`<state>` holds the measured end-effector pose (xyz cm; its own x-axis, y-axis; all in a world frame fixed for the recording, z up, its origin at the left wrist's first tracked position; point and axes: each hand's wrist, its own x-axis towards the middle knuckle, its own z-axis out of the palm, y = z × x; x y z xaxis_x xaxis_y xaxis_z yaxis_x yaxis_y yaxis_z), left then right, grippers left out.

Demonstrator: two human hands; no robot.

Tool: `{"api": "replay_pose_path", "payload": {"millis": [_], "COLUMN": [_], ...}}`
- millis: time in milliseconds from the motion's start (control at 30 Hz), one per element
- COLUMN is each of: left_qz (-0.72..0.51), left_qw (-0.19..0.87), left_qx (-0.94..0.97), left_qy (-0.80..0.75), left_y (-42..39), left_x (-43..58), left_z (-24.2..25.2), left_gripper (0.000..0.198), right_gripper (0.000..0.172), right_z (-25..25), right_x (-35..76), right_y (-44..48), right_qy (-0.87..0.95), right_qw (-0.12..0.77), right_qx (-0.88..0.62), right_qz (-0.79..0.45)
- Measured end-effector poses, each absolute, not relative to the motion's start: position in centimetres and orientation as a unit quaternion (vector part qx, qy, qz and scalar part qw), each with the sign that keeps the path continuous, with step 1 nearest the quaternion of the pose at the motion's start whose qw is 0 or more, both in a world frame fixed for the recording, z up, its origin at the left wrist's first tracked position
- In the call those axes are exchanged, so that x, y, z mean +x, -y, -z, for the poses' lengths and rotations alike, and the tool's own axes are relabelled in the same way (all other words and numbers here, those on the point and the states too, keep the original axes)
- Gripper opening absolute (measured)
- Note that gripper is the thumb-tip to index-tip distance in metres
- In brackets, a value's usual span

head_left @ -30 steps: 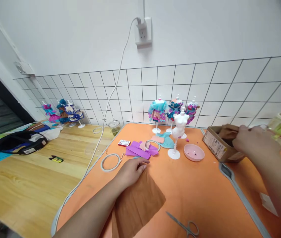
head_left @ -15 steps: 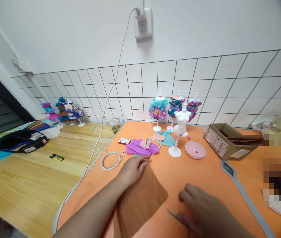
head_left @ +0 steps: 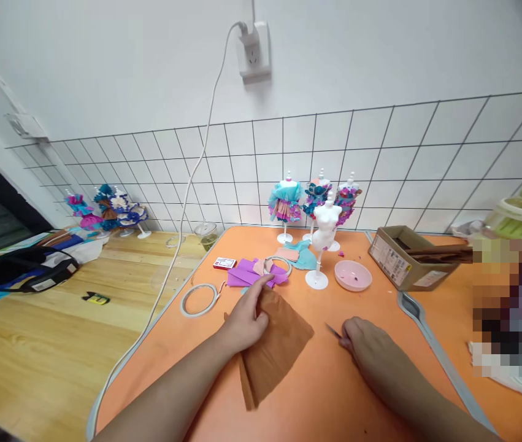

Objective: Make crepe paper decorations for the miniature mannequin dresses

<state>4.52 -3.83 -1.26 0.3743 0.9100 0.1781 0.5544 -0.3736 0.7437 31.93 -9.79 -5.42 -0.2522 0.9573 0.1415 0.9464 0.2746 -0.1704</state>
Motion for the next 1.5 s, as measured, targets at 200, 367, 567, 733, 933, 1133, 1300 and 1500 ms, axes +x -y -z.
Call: {"api": "replay_pose_path", "payload": {"millis": [200, 367, 567, 733, 933, 1133, 1300, 1500], "left_qz": [-0.258, -0.268, -0.275, -0.168, -0.074, -0.053, -0.03, -0.028], "left_qw": [0.291, 0.276, 0.153, 0.107, 0.24, 0.235, 0.23, 0.264], "left_qx": [0.791, 0.769, 0.787, 0.876, 0.911, 0.908, 0.911, 0.908], "left_qy": [-0.473, -0.511, -0.53, -0.438, -0.328, -0.344, -0.341, -0.325], "left_y": [4.1, 3.8, 3.9, 4.8, 5.8, 5.6, 5.3, 5.7], "left_x": [5.5, 5.7, 5.7, 6.0, 6.3, 6.1, 5.9, 5.9], "left_z": [2.0, 2.3, 1.9, 1.0, 1.2, 2.6, 2.1, 1.2], "left_gripper": [0.069, 0.07, 0.065, 0.023, 0.068, 0.101, 0.102, 0.101], "right_gripper": [0.019, 0.015, 0.016, 0.016, 0.023, 0.025, 0.026, 0.022], "right_z": [4.3, 4.5, 4.0, 3.9, 4.7, 3.7, 3.9, 3.8], "right_x": [32.3, 32.2, 33.3, 34.0, 33.8, 33.1, 32.4, 32.7], "right_y": [9.1, 10.2, 10.7, 9.8, 9.4, 10.2, 11.5, 10.8], "right_qy": [0.789, 0.77, 0.74, 0.731, 0.741, 0.829, 0.909, 0.806], "right_qw": [0.119, 0.116, 0.107, 0.117, 0.166, 0.254, 0.145, 0.23], "right_qx": [-0.601, -0.628, -0.652, -0.655, -0.639, -0.494, -0.376, -0.534], "right_qz": [-0.031, -0.008, -0.125, -0.153, -0.126, -0.062, -0.104, -0.115]}}
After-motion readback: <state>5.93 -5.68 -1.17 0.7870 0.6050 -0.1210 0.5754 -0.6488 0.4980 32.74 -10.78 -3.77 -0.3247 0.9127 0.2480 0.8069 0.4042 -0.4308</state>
